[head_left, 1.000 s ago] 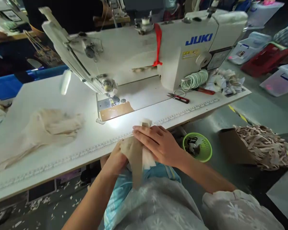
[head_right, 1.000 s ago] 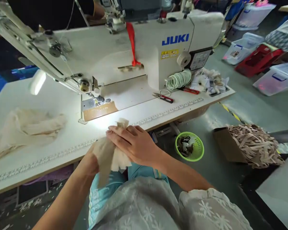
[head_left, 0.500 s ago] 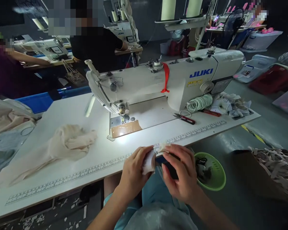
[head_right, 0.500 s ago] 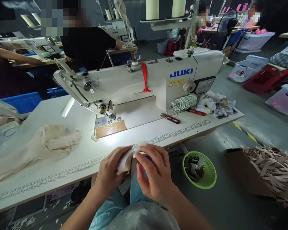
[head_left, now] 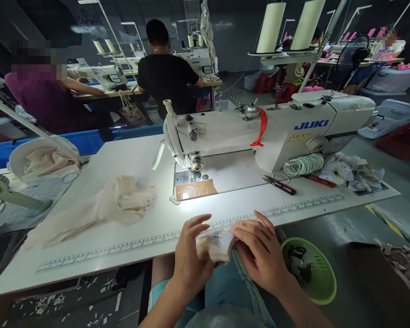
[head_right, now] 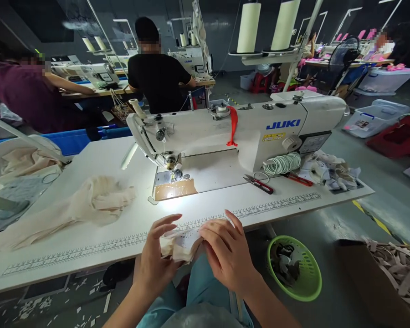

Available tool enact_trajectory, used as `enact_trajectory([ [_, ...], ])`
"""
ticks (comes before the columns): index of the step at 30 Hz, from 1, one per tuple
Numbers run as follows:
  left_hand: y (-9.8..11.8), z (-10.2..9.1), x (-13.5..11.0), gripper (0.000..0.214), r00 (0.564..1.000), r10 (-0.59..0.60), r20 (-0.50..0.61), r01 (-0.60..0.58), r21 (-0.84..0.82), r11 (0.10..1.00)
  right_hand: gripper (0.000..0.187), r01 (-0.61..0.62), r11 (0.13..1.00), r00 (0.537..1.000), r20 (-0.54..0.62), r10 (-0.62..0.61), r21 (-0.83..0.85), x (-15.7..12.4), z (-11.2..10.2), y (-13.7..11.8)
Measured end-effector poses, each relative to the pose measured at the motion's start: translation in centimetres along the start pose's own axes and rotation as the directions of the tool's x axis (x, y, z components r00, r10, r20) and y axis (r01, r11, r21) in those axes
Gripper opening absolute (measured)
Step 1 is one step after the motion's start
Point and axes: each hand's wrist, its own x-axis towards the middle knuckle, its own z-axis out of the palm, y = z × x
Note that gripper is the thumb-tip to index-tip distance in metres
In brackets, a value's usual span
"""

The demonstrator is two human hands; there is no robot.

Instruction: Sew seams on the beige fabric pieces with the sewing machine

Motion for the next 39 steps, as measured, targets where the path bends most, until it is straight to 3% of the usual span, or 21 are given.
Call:
enact_trajectory([
  [3,0.3,0.0,-0.1,0.033,0.987,0.069,-0.145,-0.047,0.148,0.988,0.034,-0.046,0.997,0.997,-0.052,0.05,0.065,-0.4,0.6,0.0],
  [6,0.7,0.1,0.0,0.025,0.976,0.117,-0.186,-0.074,0.222,0.972,0.035,-0.091,0.986,0.991,-0.08,0.103,0.143,-0.8,1.1,-0.1],
  [12,1.0,0.3,-0.1,0.022,0.978,0.128,-0.167,-0.084,0.246,0.966,0.036,-0.166,0.954,0.98,-0.069,0.188,0.251,-1.6,1.9,-0.1],
  [16,0.8,0.3,-0.5,0.035,0.984,0.118,-0.133,-0.079,0.269,0.96,0.039,-0.144,0.958,0.986,-0.049,0.161,0.246,-1.5,2.0,0.0],
  [22,0.7,0.0,-0.8,0.029,0.998,0.055,0.031,-0.06,0.21,0.976,0.041,-0.114,0.976,0.993,0.044,0.108,0.184,-0.5,1.2,-0.6],
  [25,0.9,-0.1,-1.2,0.024,0.995,0.099,0.013,-0.099,0.301,0.948,0.039,-0.15,0.974,0.988,0.061,0.141,0.167,-0.2,0.8,-1.0],
  [29,1.1,-0.1,-1.4,0.033,0.989,0.15,0.015,-0.142,0.437,0.888,0.037,-0.195,0.976,0.979,0.072,0.189,0.098,0.1,0.7,-1.6],
  [32,1.3,0.1,-0.9,0.039,0.986,0.162,0.034,-0.163,0.367,0.916,0.037,-0.217,0.975,0.974,0.07,0.214,0.039,0.2,0.8,-1.9],
  [35,1.5,0.3,-0.1,0.03,0.987,0.146,0.072,-0.156,0.163,0.974,0.038,-0.237,0.97,0.97,0.073,0.233,0.052,0.3,0.9,-2.1],
  [37,1.4,0.5,0.2,0.016,0.981,0.001,0.196,0.007,-0.038,0.999,0.037,-0.246,0.966,0.968,0.066,0.241,0.076,0.3,0.7,-2.1],
  [39,1.1,0.8,0.2,0.012,0.916,-0.193,0.351,0.282,-0.223,0.933,0.037,-0.262,0.961,0.965,0.061,0.257,0.088,0.3,0.4,-2.0],
])
